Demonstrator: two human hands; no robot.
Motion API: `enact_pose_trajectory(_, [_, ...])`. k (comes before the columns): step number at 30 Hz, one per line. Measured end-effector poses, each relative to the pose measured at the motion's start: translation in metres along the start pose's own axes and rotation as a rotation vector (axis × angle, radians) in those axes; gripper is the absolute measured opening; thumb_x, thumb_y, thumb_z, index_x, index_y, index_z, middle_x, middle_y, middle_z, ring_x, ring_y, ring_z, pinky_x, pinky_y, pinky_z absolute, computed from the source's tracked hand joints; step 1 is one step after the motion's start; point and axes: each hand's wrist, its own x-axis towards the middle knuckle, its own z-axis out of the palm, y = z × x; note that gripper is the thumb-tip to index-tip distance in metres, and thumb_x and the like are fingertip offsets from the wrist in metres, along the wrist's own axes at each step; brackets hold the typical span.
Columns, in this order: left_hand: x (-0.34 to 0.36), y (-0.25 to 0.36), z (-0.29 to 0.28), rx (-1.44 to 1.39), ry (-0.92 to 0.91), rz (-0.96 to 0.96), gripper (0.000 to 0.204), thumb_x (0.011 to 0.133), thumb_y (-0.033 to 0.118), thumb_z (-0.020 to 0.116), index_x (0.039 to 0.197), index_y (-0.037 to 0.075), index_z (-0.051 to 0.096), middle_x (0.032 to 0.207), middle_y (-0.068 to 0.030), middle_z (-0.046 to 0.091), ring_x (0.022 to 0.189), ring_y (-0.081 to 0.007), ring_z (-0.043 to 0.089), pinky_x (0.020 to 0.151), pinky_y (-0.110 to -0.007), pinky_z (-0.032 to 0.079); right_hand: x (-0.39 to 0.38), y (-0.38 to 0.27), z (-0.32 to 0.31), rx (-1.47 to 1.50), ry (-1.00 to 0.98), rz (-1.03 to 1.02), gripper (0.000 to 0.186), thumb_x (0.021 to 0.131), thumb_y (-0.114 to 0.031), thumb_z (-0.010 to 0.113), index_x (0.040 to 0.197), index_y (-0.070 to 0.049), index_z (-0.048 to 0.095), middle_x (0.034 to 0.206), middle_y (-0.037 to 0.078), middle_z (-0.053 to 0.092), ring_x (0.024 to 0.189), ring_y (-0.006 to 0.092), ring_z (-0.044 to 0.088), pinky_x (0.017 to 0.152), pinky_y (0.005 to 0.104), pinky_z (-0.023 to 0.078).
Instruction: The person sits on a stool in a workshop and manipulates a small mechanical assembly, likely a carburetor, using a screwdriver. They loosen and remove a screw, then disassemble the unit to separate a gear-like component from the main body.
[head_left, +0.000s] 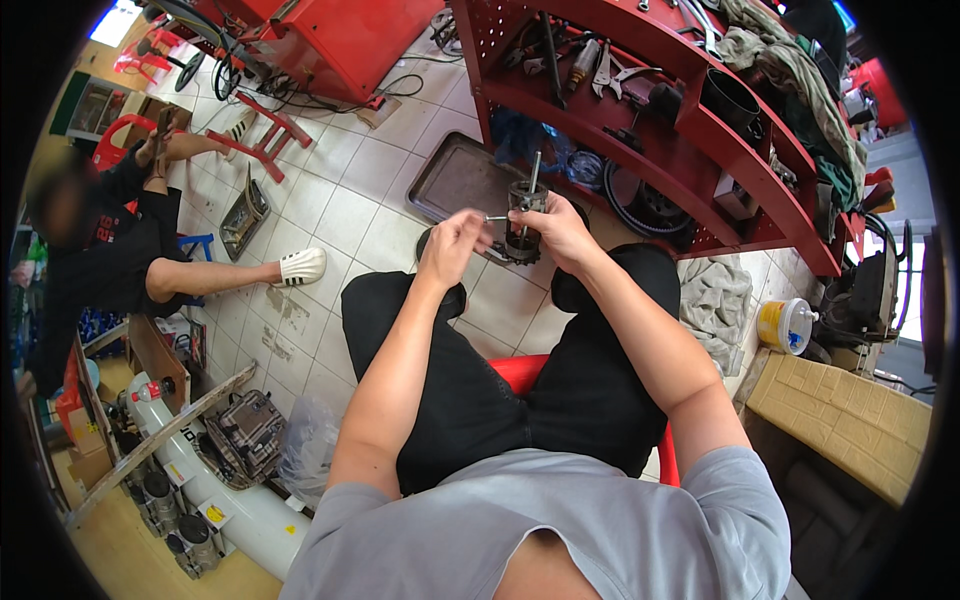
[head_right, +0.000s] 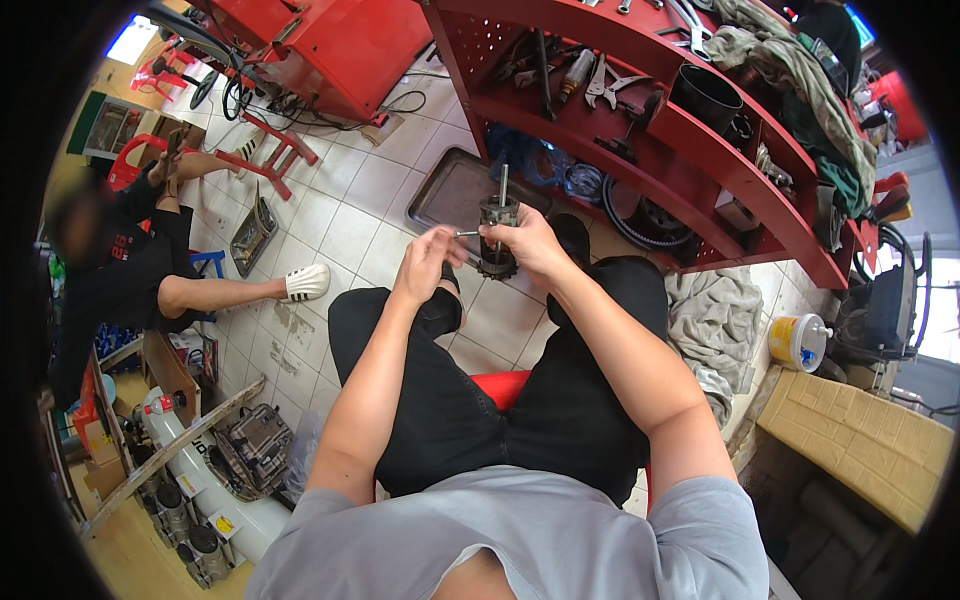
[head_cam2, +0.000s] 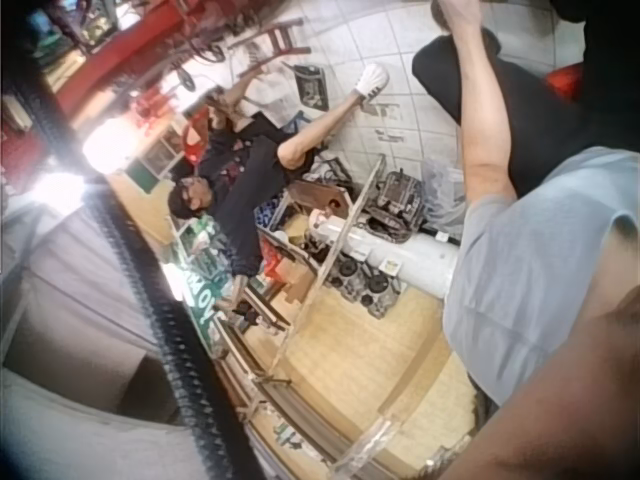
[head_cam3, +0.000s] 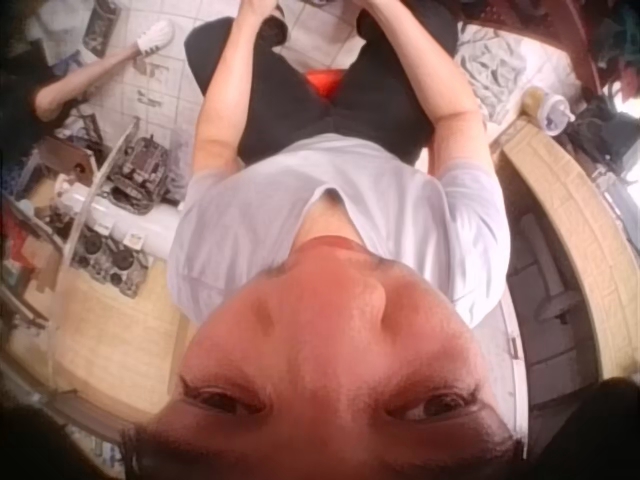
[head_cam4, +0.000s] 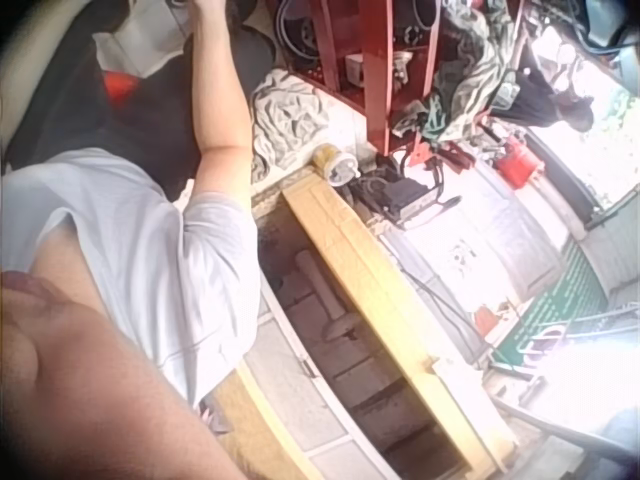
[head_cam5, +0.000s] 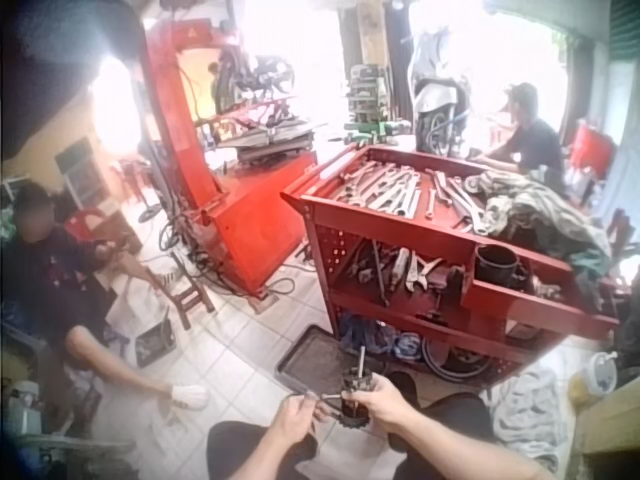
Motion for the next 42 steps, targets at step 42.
enact_pose_trajectory(42, [0.001, -0.005, 0.008, 0.073, 0.101, 0.038, 0.041, 0.090, 0.041, 0.064, 0.084, 0.001, 0.062, 0.064, -0.0041, 0.061, 0.061, -0.0105, 0.059, 0.059, -0.026, 0.047, 0.002, 0.001, -0.003, -0.022, -0.035, -0.001, 0.016, 0.078, -0.008, 0.069, 0.088, -0.007, 0.057, 0.075, 0.000, 0.059, 0.068, 0.0095, 0.054, 0.063, 0.0258, 0.042])
